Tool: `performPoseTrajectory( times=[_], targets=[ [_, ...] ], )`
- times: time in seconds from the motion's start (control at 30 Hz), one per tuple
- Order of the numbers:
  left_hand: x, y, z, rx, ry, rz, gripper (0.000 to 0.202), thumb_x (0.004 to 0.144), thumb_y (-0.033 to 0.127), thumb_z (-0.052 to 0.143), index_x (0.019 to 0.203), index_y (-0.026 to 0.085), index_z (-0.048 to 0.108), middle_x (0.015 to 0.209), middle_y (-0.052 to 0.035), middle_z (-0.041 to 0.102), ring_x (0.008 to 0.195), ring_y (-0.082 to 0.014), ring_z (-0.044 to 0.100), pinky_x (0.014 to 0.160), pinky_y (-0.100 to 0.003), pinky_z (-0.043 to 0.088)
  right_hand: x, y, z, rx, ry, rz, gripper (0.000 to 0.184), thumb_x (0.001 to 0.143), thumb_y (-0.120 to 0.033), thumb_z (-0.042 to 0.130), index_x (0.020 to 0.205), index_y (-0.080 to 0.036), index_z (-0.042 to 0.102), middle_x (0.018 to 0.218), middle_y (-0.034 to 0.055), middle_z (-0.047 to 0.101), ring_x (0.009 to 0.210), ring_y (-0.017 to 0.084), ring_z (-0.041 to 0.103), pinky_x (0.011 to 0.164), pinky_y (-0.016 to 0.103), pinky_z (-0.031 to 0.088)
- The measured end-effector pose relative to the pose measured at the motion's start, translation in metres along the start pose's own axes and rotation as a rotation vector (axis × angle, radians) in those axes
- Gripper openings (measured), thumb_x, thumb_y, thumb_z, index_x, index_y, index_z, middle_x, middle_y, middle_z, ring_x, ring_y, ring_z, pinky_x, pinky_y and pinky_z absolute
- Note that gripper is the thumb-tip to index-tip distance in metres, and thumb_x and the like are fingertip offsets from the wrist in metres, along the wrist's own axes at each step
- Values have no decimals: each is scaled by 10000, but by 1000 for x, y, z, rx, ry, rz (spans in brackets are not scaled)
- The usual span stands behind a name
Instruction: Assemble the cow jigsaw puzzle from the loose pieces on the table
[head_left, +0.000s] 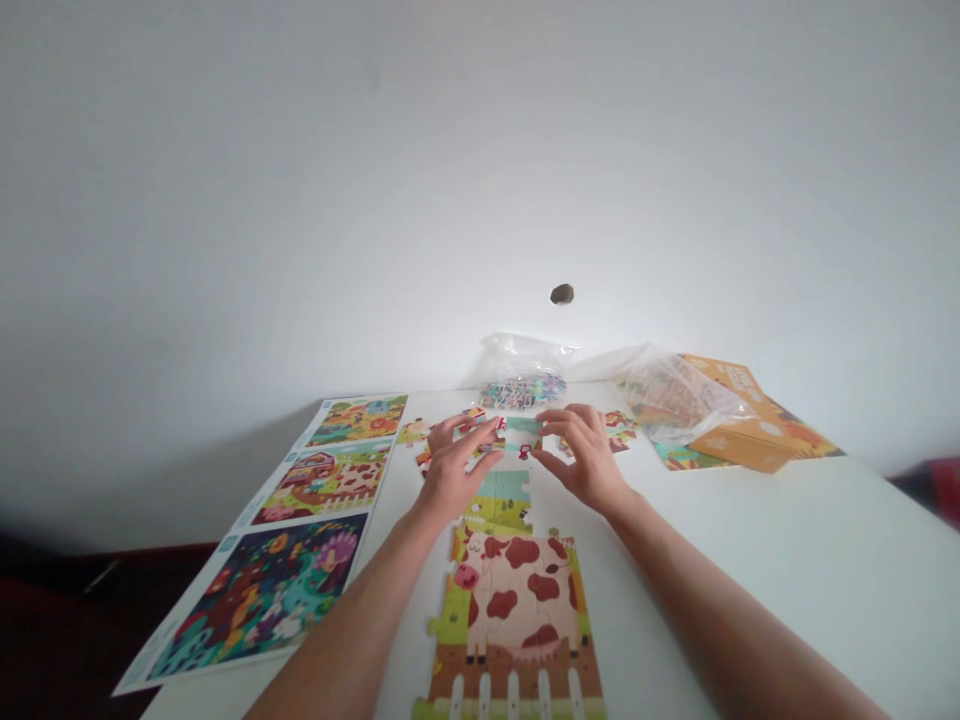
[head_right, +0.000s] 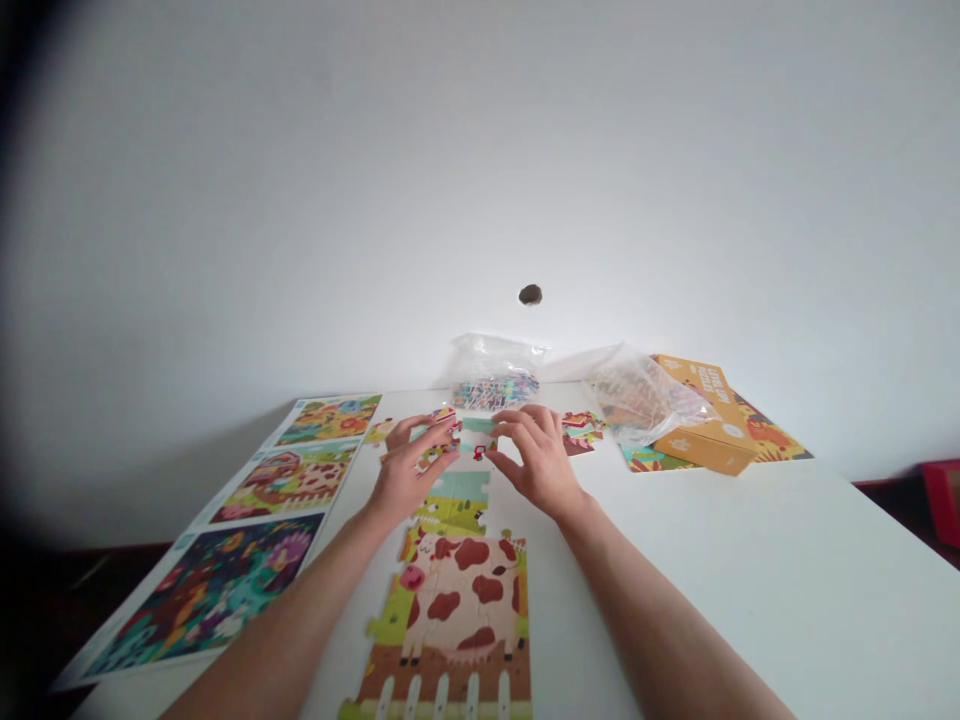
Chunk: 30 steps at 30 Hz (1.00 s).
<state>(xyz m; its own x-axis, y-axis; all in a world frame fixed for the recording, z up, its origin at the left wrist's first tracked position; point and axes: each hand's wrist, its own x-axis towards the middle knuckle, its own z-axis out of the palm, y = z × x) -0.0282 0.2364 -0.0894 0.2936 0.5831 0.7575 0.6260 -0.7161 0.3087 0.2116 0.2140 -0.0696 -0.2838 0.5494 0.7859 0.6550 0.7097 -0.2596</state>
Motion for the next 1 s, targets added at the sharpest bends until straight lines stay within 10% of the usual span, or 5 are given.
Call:
performPoseTrajectory(
  times=[0.3, 0.7, 1.0],
  targets=[
    [3, 5, -4, 40, 88, -9, 150, 904, 274, 664, 1018, 279, 761, 1010, -42, 738, 1066, -224, 605, 993, -419, 407, -1, -3, -1, 29, -51, -4, 214, 912, -318, 677, 1085, -260, 567, 1218, 46, 667, 1124, 264, 517, 934, 439, 397],
    [3, 3, -5, -32, 51, -42, 157, 915, 275, 643, 1034, 253, 741, 946, -49, 731, 1055, -223, 591, 992, -422, 429, 0, -5, -1, -15, -72, -15, 191, 930, -328, 656, 1105, -265, 610, 1224, 37, 662, 1106, 255, 519, 917, 429, 396],
    [-2, 6, -11, -198, -672, -27, 375, 702, 451, 836, 1033, 296, 752, 1276, -28, 671, 1269, -311, 446, 1100, -501, 329, -2, 8, 0, -134, 268, 155, 169, 921, -302, 663, 1089, -304, 678, 1185, 42, 655, 1049, 248, 548, 931, 443, 400]
  ],
)
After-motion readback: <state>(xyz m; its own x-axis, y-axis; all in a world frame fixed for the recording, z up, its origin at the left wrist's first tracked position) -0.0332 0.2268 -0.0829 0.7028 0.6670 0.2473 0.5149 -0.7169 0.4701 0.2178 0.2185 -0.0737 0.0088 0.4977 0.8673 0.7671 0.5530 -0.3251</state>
